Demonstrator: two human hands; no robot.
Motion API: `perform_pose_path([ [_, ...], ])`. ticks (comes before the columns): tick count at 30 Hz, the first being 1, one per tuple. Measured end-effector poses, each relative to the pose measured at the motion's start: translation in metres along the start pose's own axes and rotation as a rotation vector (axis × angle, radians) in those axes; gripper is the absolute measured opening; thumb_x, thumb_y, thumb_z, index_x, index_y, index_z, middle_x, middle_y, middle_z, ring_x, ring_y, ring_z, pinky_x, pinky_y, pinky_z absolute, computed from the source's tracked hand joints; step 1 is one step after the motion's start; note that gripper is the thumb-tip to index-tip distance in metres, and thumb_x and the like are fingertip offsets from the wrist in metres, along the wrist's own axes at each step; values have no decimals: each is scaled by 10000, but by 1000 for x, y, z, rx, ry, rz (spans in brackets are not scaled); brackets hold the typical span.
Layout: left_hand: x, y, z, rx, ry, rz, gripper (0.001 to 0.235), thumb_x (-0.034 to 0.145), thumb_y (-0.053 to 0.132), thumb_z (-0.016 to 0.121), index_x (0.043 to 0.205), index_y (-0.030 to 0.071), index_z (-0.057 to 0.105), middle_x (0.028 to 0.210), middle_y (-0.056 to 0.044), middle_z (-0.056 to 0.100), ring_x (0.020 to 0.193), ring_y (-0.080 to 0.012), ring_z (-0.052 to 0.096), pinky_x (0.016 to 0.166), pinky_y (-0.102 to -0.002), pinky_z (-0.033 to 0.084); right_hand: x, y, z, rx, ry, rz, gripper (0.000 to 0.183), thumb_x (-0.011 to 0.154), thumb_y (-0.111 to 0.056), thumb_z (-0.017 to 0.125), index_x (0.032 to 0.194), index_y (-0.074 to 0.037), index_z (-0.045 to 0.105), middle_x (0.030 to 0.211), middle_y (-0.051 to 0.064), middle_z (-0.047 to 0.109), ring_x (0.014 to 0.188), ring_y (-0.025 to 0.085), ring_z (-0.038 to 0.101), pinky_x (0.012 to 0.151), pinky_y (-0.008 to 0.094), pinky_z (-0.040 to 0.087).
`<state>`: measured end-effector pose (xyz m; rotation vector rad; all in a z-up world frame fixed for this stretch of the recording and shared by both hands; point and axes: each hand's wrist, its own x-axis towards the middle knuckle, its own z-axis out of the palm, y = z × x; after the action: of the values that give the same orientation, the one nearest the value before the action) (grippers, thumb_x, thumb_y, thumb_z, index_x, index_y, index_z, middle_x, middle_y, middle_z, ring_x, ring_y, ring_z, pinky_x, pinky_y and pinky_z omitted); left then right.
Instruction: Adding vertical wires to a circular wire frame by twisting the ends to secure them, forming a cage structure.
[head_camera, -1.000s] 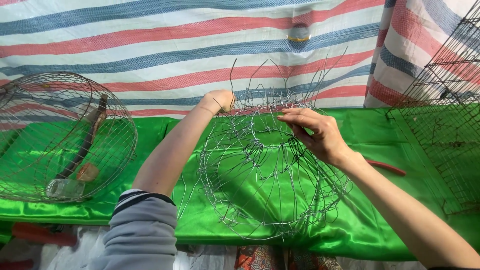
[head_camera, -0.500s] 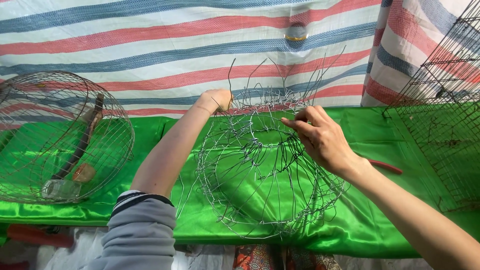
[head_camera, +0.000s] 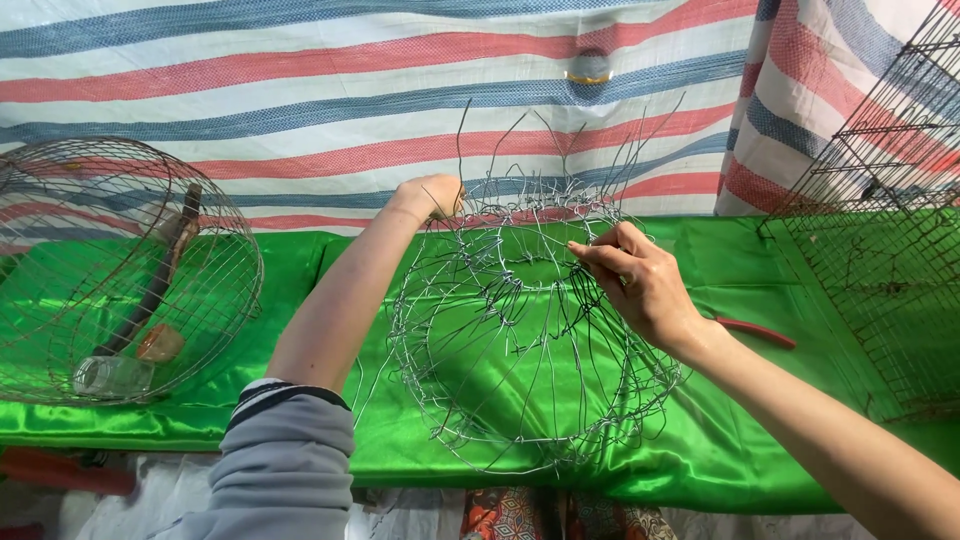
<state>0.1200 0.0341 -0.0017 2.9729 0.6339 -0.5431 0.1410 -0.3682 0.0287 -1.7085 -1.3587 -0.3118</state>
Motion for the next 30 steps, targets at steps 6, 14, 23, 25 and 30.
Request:
perform_pose_path([
  [6, -62, 28, -35, -43, -39, 51, 466, 932, 179, 446, 1230, -68, 705, 1274, -272, 705, 1244, -411, 646, 1070, -501, 500, 5, -4, -5, 49, -14, -18, 254, 904, 29, 694, 1040, -158, 800, 941, 37, 686, 794, 265, 684, 700, 371, 562],
  [14, -48, -4, -30, -144, 71, 157, 544, 879, 450, 711, 1297, 102, 715, 1267, -185, 720, 1247, -418, 631, 1115, -532, 456, 4, 3, -6, 109, -9, -15, 229, 922, 10, 704, 1063, -143, 800, 887, 50, 692, 733, 236, 681, 670, 347, 541],
  [23, -168, -15, -65, -252, 292, 55, 428, 956, 150, 575, 1372, 141, 674, 1268, -135, 714, 1227, -353, 647, 1080, -523, 463, 5, 1, -18, 139, -85, -58, 290, 929, 35, 662, 1151, -111, 778, 1035, 94, 728, 842, 285, 720, 715, 376, 556],
  [25, -202, -23, -68, -238, 343, 35, 420, 963, 128, 574, 1371, 146, 673, 1267, -128, 713, 1232, -357, 642, 1066, -535, 468, 10, -6, -27, 175, -123, -53, 335, 927, 62, 631, 1195, -94, 759, 1097, 125, 725, 891, 319, 724, 744, 393, 562],
  [30, -269, -26, -78, -117, 679, 31, 315, 1033, 152, 534, 1285, 213, 713, 1153, -61, 747, 1071, -296, 707, 891, -482, 575, 31, -32, -56, 337, -338, 42, 452, 834, 204, 483, 1190, 54, 719, 1103, 309, 663, 898, 443, 704, 813, 506, 598],
])
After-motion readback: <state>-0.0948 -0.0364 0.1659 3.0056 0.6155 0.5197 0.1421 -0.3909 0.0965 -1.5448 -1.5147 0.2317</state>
